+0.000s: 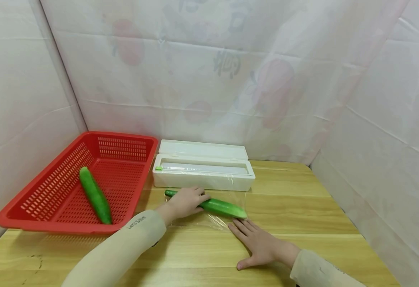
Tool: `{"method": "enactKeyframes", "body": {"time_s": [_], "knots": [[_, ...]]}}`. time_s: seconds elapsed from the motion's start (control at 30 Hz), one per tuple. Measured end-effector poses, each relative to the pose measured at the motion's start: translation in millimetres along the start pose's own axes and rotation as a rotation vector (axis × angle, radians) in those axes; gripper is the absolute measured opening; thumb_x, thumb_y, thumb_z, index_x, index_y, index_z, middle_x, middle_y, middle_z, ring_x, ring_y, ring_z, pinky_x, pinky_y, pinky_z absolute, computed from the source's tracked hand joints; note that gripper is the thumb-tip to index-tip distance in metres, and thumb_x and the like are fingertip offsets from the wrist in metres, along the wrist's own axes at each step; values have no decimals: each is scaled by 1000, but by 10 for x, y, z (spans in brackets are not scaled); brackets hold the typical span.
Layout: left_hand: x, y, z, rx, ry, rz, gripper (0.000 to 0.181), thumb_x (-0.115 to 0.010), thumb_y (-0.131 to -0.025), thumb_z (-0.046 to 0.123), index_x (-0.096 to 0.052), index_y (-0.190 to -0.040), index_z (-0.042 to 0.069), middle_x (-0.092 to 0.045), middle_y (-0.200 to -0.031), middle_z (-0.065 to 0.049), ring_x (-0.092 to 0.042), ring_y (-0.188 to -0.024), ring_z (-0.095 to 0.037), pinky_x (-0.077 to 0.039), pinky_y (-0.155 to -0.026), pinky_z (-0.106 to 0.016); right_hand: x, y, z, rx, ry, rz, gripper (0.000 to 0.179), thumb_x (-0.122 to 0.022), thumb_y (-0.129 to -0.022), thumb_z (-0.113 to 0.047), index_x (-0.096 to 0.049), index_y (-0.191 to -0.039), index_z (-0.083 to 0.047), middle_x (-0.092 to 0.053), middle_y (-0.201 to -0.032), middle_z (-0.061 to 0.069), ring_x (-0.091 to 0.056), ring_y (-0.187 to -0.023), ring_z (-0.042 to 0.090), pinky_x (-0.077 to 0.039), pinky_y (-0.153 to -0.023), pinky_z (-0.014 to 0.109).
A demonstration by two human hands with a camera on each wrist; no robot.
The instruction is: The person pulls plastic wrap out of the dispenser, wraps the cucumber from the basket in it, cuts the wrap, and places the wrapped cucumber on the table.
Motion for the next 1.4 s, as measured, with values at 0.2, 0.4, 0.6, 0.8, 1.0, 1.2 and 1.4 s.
{"method": "enactKeyframes", "body": {"time_s": [0.2, 0.4, 0.6, 0.8, 1.0, 1.2, 1.4], "knots": [[-9, 21, 63, -54, -104, -19, 45, -62, -88, 37, -55, -130, 22, -61, -111, 1, -59, -103, -13, -54, -81, -25, 13, 3, 18, -8, -32, -1, 100, -49, -78, -73, -16, -151, -13, -15, -156, 16, -17, -142, 36, -26, -110, 54], [-19, 15, 1, -4, -29, -37, 44, -63, -88, 36, -57, -128, 21, -62, -111, 0, -60, -101, -15, -55, -78, -29, 93, 38, -2, 32, -53, 84, 95, -48, -80, -72, -17, -151, -17, -13, -157, 15, -18, -141, 40, -33, -105, 56], [-11, 1, -25, 17, 8, -31, 42, -63, -88, 35, -59, -127, 21, -62, -106, 0, -59, -98, -15, -54, -78, -30, 215, 105, -17, 83, 7, 185, 88, -47, -82, -69, -27, -148, -15, -25, -154, 11, -24, -140, 37, -34, -105, 53], [0, 32, -13, 26, 0, -64, 47, -60, -89, 41, -57, -129, 18, -61, -110, -2, -57, -102, -16, -53, -82, -32, 386, 116, -50, 103, 46, 258, 79, -53, -84, -62, -40, -141, -9, -44, -143, 11, -39, -133, 33, -38, -104, 49], [-29, 78, 50, -15, -40, -86, 59, -48, -91, 53, -50, -135, 14, -58, -116, -3, -55, -106, -17, -51, -88, -31, 440, 112, -75, 121, 68, 287, 67, -55, -86, -57, -51, -133, -10, -55, -133, 8, -48, -125, 28, -38, -103, 48], [-16, 121, 83, -36, -18, -65, 62, -47, -90, 56, -48, -137, 16, -57, -115, -3, -55, -103, -16, -51, -85, -31, 467, 101, -110, 172, 116, 357, 53, -59, -87, -48, -59, -122, -8, -59, -126, 9, -52, -121, 28, -38, -103, 50], [6, 146, 128, -66, -11, -58, 62, -49, -91, 53, -48, -137, 13, -56, -121, -4, -54, -111, -17, -54, -82, -30, 519, 79, -142, 210, 183, 434, 36, -69, -80, -32, -66, -108, -10, -63, -113, 6, -57, -110, 23, -43, -100, 45]]}}
Point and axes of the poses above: each hand's wrist, its own y-axis away from the middle knuckle, its own x-axis out of the back of the hand, z = x × y, the point moved 9 cm from there along -y, towards the middle knuckle
